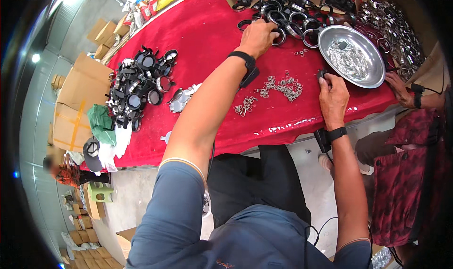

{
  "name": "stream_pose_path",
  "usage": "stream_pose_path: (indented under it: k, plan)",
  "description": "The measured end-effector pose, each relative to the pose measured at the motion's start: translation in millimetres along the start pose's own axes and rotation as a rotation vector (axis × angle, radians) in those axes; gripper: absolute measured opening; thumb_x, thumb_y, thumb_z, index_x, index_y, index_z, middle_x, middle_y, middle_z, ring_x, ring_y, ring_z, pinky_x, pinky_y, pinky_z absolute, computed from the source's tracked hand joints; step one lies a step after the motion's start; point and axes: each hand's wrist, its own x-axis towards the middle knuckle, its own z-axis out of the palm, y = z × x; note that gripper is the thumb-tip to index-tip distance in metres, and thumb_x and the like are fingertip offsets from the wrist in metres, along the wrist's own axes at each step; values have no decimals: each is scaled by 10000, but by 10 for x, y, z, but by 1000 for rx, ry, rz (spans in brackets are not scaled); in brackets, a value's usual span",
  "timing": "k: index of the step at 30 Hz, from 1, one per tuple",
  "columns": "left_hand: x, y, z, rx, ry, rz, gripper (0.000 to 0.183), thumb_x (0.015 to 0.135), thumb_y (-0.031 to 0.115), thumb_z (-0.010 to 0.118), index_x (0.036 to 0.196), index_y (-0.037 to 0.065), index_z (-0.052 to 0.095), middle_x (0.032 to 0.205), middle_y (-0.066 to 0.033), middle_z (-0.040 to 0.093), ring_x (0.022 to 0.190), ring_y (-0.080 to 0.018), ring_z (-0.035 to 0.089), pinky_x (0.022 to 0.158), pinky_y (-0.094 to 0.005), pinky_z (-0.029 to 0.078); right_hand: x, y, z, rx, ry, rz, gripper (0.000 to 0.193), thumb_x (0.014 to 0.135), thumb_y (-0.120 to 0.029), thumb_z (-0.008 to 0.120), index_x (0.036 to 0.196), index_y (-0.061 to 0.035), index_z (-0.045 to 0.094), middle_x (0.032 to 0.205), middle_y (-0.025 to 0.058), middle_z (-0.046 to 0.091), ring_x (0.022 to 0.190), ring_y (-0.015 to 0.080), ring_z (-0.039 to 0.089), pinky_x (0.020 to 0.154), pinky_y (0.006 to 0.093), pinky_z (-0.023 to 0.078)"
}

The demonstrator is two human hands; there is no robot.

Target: Assembling circular plastic frames with metal rings and inserts.

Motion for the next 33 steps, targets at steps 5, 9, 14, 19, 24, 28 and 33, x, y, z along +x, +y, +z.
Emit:
stream_pose_path:
  k: [5, 9, 14, 19, 24, 28, 33]
  plan:
    - [381, -148, -46, 4, -77, -164, 219, 991, 228, 701, 1042, 57, 827, 1025, -251, 782, 1004, -459, 751, 904, -550, 593, 17, 42, 7, -36, 9, -34, 168, 989, -128, 756, 1102, -5, 768, 991, 189, 733, 883, 399, 720, 796, 474, 568]
    - [435, -230, -100, 15, 138, -337, 299, 995, 297, 706, 1062, 33, 830, 1048, -283, 777, 1031, -480, 742, 925, -559, 579, -12, 84, -36, -67, 2, -30, 164, 986, -132, 754, 1092, -8, 770, 992, 192, 733, 883, 407, 718, 801, 482, 566]
    - [504, -568, -69, 38, -437, -714, 526, 921, 520, 809, 996, -1, 826, 873, -168, 817, 842, -333, 806, 826, -448, 636, -14, -33, -10, -29, 1, 7, 144, 976, -119, 756, 1071, -11, 768, 976, 192, 725, 884, 408, 717, 795, 485, 566]
    - [370, -767, -130, -284, -178, -854, 418, 969, 391, 720, 913, -11, 818, 803, -117, 807, 686, -206, 772, 678, -355, 634, -18, -39, 4, 23, 16, 18, 159, 958, -99, 773, 1089, -8, 770, 974, 192, 726, 870, 402, 719, 790, 472, 576]
    - [102, -634, -769, -426, 74, -948, 420, 989, 346, 683, 992, -57, 801, 848, -154, 810, 707, -223, 777, 647, -354, 634, -30, 30, -73, 30, 19, 27, 307, 933, -192, 852, 1160, 0, 773, 1005, 138, 736, 791, 273, 699, 757, 402, 581]
    - [-428, -639, -1340, -418, 73, -797, 415, 1038, 287, 705, 1228, -82, 713, 1027, -160, 786, 844, -219, 788, 653, -359, 644, -25, -22, -22, 61, 51, -6, 329, 943, -245, 864, 1157, -11, 779, 1003, 130, 736, 792, 262, 682, 769, 400, 576]
    - [-1436, -312, -1620, -421, -64, -486, 286, 1054, 87, 671, 1310, -39, 675, 1121, -126, 765, 929, -193, 787, 806, -335, 648, -96, -506, -26, 78, 152, -333, 254, 1000, -240, 808, 1091, -4, 782, 1032, 140, 762, 905, 285, 743, 817, 400, 580]
